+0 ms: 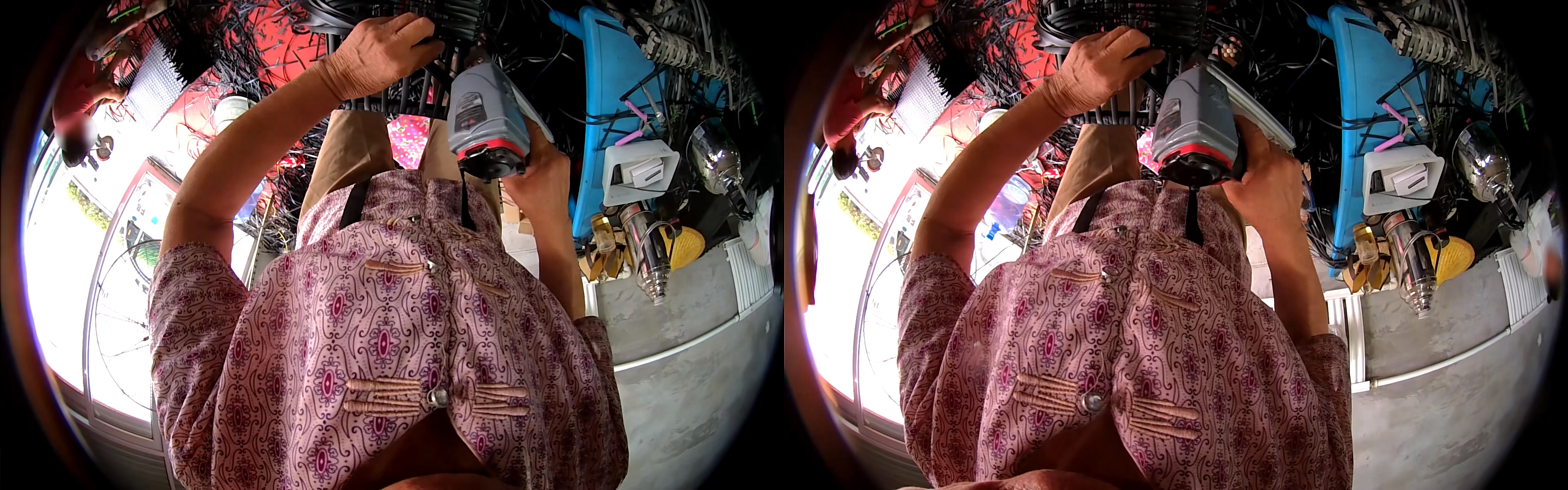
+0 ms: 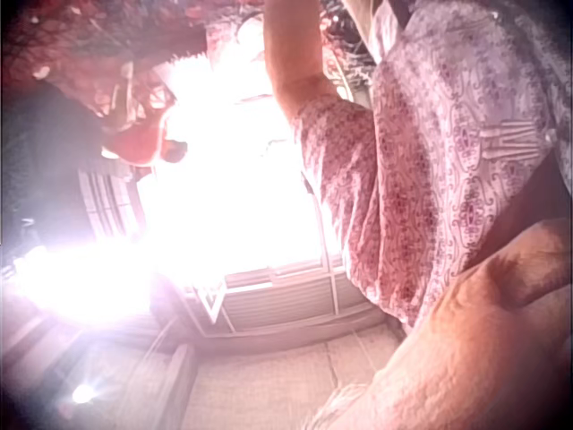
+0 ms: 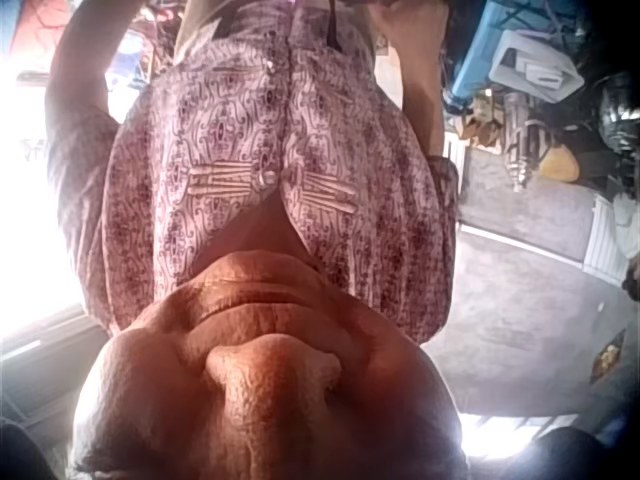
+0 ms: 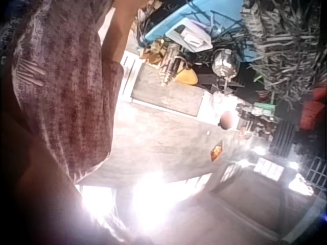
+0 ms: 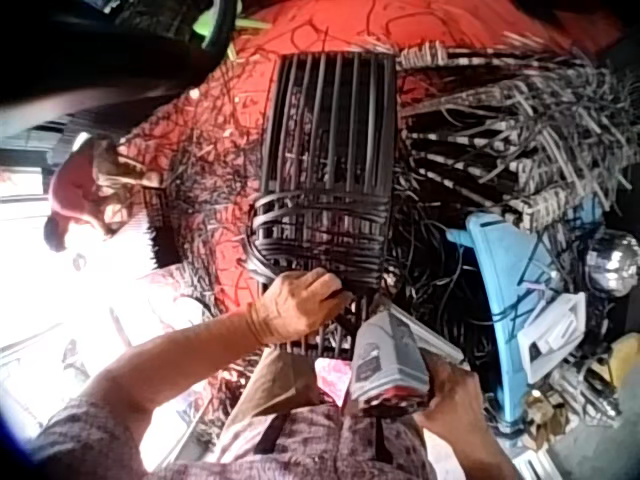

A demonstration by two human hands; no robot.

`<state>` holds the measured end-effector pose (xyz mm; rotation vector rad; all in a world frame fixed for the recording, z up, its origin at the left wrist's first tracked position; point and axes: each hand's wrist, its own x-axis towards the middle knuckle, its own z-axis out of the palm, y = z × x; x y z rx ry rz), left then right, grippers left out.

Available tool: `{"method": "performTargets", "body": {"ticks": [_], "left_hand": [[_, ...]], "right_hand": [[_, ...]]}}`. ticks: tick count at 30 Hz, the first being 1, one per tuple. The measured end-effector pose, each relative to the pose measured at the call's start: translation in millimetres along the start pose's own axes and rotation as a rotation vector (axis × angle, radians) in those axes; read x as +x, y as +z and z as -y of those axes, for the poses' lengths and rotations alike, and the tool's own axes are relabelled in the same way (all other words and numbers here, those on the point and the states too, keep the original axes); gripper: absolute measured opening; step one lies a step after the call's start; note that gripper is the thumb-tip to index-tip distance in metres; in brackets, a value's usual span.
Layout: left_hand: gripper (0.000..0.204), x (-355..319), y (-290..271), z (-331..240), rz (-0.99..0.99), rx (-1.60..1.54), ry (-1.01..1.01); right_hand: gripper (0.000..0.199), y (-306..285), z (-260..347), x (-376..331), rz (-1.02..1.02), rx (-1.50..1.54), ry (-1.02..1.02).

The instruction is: The person assembles a black plastic basket using a cordless nail gun. They align the basket frame and drive nails into the joints to secure the structure. The person also uses pliers to trim excess material from the basket frame. The task is performed in a workshop environment with piles of materials visible.

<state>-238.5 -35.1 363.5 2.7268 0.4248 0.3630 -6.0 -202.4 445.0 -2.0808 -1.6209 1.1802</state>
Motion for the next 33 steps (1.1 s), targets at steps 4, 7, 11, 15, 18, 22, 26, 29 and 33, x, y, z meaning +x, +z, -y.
{"method": "performTargets", "body": {"ticks": [4, 7, 11, 15, 18, 22, 26, 29, 33], "left_hand": [[0.036, -2, 2, 1, -0.001, -0.005, 0.009], [0.039, -3, 3, 3, -0.001, 0.000, 0.023], [0.042, 2, 2, 3, -0.006, -0.022, 0.032], [0.042, -1, 17, 4, -0.020, -0.033, 0.015], [0.040, 6, 18, 4, 0.016, -0.092, 0.020], [0.040, 7, 13, 11, 0.022, -0.248, -0.047], [0.035, 23, -1, 12, 0.108, -0.453, -0.164], [0.027, 28, -2, 20, -0.032, -0.515, -0.163], [0.019, 17, -22, 28, 0.102, -0.744, -0.641]], "right_hand": [[0.058, -2, 8, 2, 0.028, -0.066, -0.019], [0.057, -9, 20, 8, 0.088, -0.178, -0.003], [0.056, -19, 26, 19, 0.228, -0.293, 0.035], [0.048, -19, 17, 21, 0.219, -0.244, 0.078], [0.043, -17, -6, 8, 0.012, -0.092, -0.023], [0.032, -10, -45, -35, -0.173, 0.183, 0.214], [0.021, -15, -82, -72, -0.181, 0.349, 0.591], [0.017, -19, -101, -92, -0.185, 0.495, 0.740], [0.019, -14, -99, -105, -0.340, 0.706, 0.771]]}}
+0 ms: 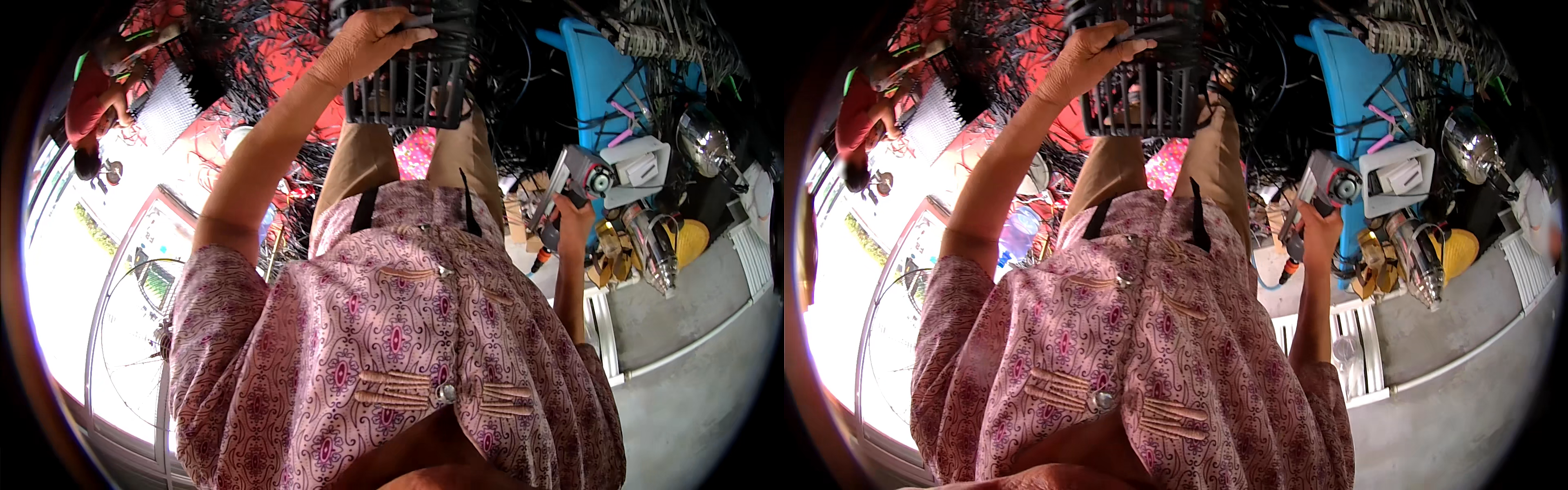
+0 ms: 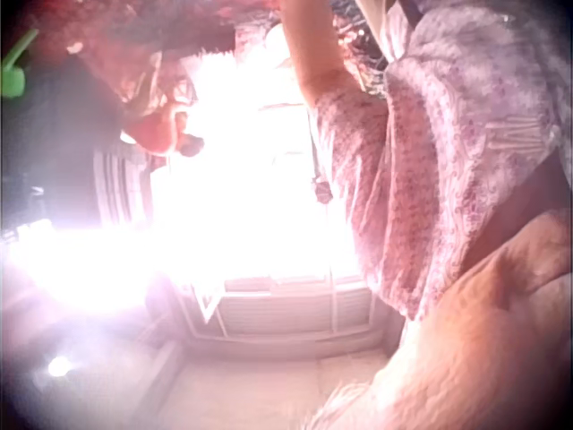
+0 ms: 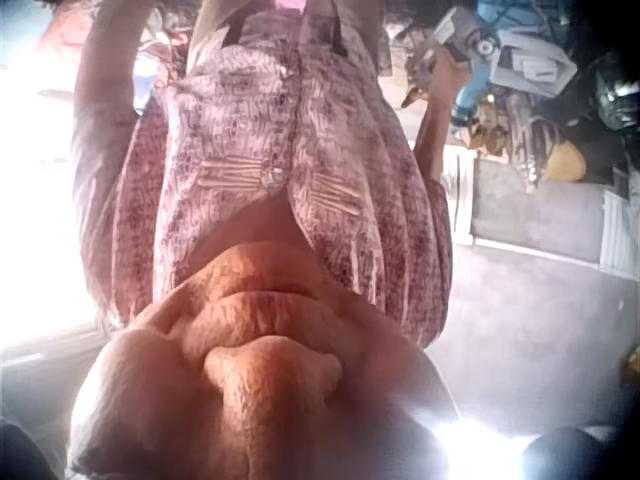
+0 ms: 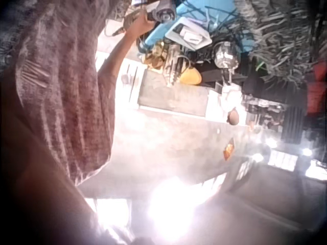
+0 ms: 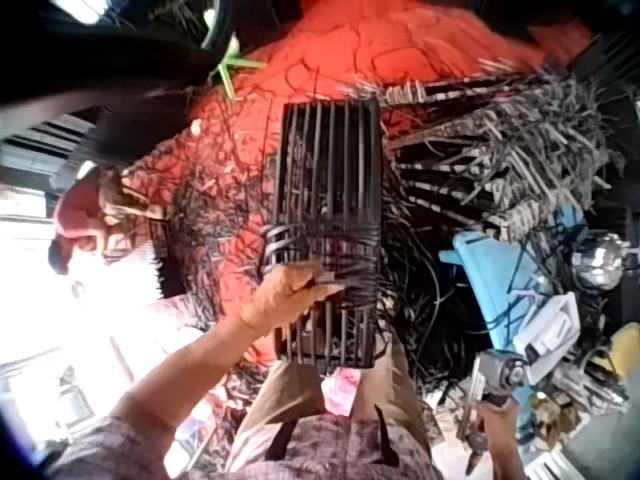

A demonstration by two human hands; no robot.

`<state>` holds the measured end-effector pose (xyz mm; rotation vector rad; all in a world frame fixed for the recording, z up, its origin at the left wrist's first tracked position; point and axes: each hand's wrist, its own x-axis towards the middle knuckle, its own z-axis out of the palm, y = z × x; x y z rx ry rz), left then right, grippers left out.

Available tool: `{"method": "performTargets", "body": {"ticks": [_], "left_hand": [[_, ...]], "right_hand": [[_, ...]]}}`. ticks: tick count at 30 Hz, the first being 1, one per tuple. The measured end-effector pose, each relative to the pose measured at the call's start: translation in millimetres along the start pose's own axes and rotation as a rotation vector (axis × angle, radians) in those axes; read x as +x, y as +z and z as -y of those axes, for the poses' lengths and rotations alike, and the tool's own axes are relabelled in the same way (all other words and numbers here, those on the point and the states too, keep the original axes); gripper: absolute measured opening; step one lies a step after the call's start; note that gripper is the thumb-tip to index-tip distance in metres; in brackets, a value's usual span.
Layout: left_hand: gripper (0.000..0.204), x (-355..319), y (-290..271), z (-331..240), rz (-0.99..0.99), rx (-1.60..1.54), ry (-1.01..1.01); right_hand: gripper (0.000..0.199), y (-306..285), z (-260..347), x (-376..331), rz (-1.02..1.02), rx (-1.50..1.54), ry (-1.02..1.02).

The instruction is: The person assembles a black plastic basket using a cordless nail gun. They align the basket frame and drive nails into the joints to secure the structure. The person also uses pliers to trim excess material from the basket frame. The task is performed in a workshop environment with piles of materials visible.

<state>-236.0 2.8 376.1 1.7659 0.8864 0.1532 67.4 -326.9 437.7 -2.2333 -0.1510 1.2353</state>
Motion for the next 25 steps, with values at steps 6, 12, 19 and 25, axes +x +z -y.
{"method": "performTargets", "body": {"ticks": [6, 12, 19, 25], "left_hand": [[0.040, -9, -52, -42, 0.107, -0.453, -0.377], [0.056, -15, -57, -64, 0.031, -0.750, -0.537], [0.049, -14, -39, -39, 0.037, -1.244, -0.544], [0.033, -12, -21, -48, -0.086, -0.564, -0.448]], "right_hand": [[0.018, 17, 2, 2, -0.025, 0.154, -0.001], [0.019, 28, 21, 1, 0.040, -0.029, -0.034], [0.029, 27, 17, -2, 0.014, -0.257, -0.072], [0.030, 41, 33, -2, 0.020, -0.340, -0.137]]}}
